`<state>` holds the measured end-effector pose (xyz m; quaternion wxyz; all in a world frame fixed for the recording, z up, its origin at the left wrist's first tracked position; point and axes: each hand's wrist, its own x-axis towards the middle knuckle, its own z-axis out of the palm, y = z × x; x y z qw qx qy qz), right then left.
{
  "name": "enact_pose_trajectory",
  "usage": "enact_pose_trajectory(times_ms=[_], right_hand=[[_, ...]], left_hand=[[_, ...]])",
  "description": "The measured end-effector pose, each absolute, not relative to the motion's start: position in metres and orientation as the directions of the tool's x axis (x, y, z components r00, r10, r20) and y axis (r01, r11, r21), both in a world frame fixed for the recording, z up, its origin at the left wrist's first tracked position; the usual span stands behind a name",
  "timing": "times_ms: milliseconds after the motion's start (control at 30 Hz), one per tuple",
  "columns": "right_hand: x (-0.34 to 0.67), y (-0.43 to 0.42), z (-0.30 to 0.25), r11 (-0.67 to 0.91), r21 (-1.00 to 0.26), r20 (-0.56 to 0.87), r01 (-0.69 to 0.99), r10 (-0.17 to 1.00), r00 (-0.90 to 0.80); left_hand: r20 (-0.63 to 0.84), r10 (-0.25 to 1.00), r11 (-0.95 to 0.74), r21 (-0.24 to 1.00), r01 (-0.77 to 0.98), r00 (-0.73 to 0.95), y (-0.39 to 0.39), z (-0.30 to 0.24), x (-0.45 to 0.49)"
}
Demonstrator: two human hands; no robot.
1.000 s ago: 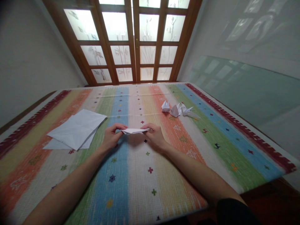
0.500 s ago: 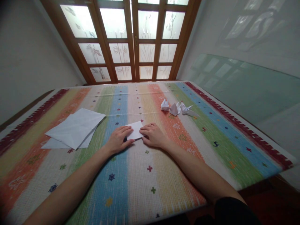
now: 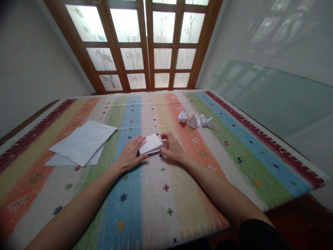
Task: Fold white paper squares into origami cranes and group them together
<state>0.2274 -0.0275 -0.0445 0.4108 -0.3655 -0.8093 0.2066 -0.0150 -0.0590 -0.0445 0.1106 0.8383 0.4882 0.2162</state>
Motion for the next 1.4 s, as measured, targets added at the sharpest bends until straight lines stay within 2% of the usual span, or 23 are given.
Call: enact_pose_trajectory(times_ms=[100, 167, 267, 433, 533, 600, 733, 867, 1067, 1200, 1333, 1400], right_hand=[[0.226, -0.025, -0.046, 0.541, -0.688, 0.502, 0.483, 0.836, -0.222], [0.224, -0.025, -0.046, 0.467, -0.711, 0.450, 0.526, 0.877, -0.170], [0.222, -0.027, -0.044, 0.449, -0.693, 0.400, 0.564, 0.891, -0.217], [0.219, -0.028, -0.043, 0.537, -0.610, 0.480, 0.583, 0.836, -0.266], [0.218, -0.028, -0.044, 0.647, -0.513, 0.498, 0.564, 0.760, -0.417], [0.216, -0.029, -0.044, 0.744, -0.388, 0.481, 0.544, 0.667, -0.569], [0.208, -0.029, -0.047, 0.844, -0.174, 0.331, 0.507, 0.535, -0.778], [0.196, -0.029, -0.045, 0.862, -0.082, 0.236, 0.500, 0.504, -0.831], [0.183, -0.032, -0.034, 0.857, 0.023, 0.210, 0.515, 0.500, -0.840], [0.183, -0.034, -0.031, 0.841, 0.003, 0.212, 0.541, 0.528, -0.822], [0.191, -0.035, -0.029, 0.856, -0.072, 0.204, 0.512, 0.515, -0.833], [0.194, -0.035, -0.028, 0.855, -0.083, 0.197, 0.511, 0.517, -0.833]], left_hand=[[0.266, 0.867, -0.498, 0.406, 0.766, 0.422, -0.060, -0.044, -0.015], [0.272, 0.868, -0.495, 0.395, 0.774, 0.416, -0.060, -0.043, -0.014], [0.267, 0.871, -0.487, 0.367, 0.792, 0.412, -0.061, -0.043, -0.013], [0.255, 0.867, -0.495, 0.354, 0.793, 0.428, -0.061, -0.041, -0.012], [0.250, 0.864, -0.502, 0.365, 0.784, 0.437, -0.061, -0.041, -0.013], [0.241, 0.870, -0.493, 0.382, 0.782, 0.431, -0.061, -0.040, -0.014], [0.251, 0.877, -0.478, 0.384, 0.790, 0.409, -0.062, -0.041, -0.013], [0.274, 0.873, -0.483, 0.373, 0.792, 0.403, -0.061, -0.043, -0.012], [0.333, 0.867, -0.489, 0.423, 0.763, 0.371, -0.058, -0.046, -0.013], [0.354, 0.891, -0.435, 0.481, 0.761, 0.286, -0.056, -0.045, -0.010], [0.350, 0.926, -0.349, 0.643, 0.681, 0.145, -0.051, -0.045, -0.008], [0.346, 0.928, -0.351, 0.693, 0.630, 0.136, -0.050, -0.045, -0.011]])
